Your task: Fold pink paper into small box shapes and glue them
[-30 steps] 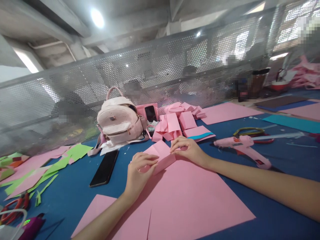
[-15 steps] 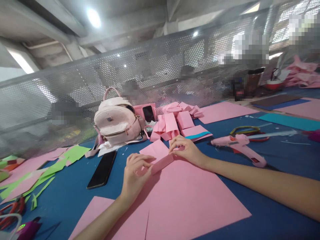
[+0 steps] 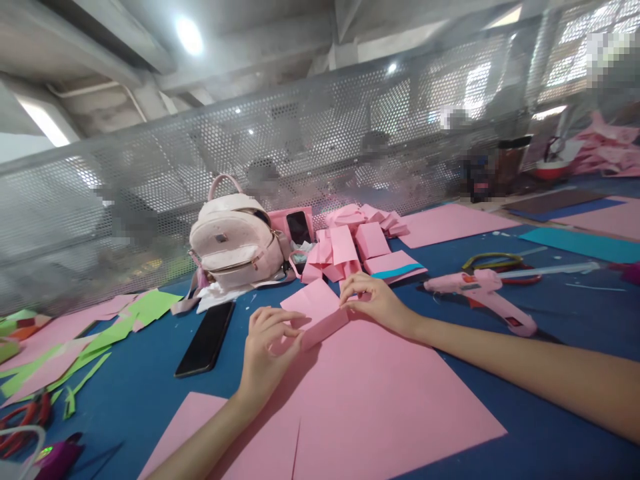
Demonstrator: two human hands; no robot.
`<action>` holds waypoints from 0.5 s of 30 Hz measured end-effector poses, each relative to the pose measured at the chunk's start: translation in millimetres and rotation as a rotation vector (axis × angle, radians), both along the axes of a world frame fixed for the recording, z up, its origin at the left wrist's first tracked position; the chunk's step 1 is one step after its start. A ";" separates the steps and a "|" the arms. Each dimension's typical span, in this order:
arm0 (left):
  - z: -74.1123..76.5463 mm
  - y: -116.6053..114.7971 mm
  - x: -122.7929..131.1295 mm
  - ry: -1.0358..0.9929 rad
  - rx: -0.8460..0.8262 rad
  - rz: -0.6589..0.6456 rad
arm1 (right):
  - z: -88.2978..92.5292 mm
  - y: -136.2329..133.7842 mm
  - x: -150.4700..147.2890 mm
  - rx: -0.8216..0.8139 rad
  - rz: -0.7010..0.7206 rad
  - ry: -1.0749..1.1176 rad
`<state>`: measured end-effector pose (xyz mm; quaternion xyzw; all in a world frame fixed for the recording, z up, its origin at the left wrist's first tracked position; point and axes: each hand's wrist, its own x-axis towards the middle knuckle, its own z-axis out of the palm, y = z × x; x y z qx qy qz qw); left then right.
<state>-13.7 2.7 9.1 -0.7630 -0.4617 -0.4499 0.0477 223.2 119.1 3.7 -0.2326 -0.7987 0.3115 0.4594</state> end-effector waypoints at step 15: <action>-0.5 9.5 12.6 0.017 -0.020 0.069 | 1.2 -5.1 -3.5 0.162 0.013 -0.059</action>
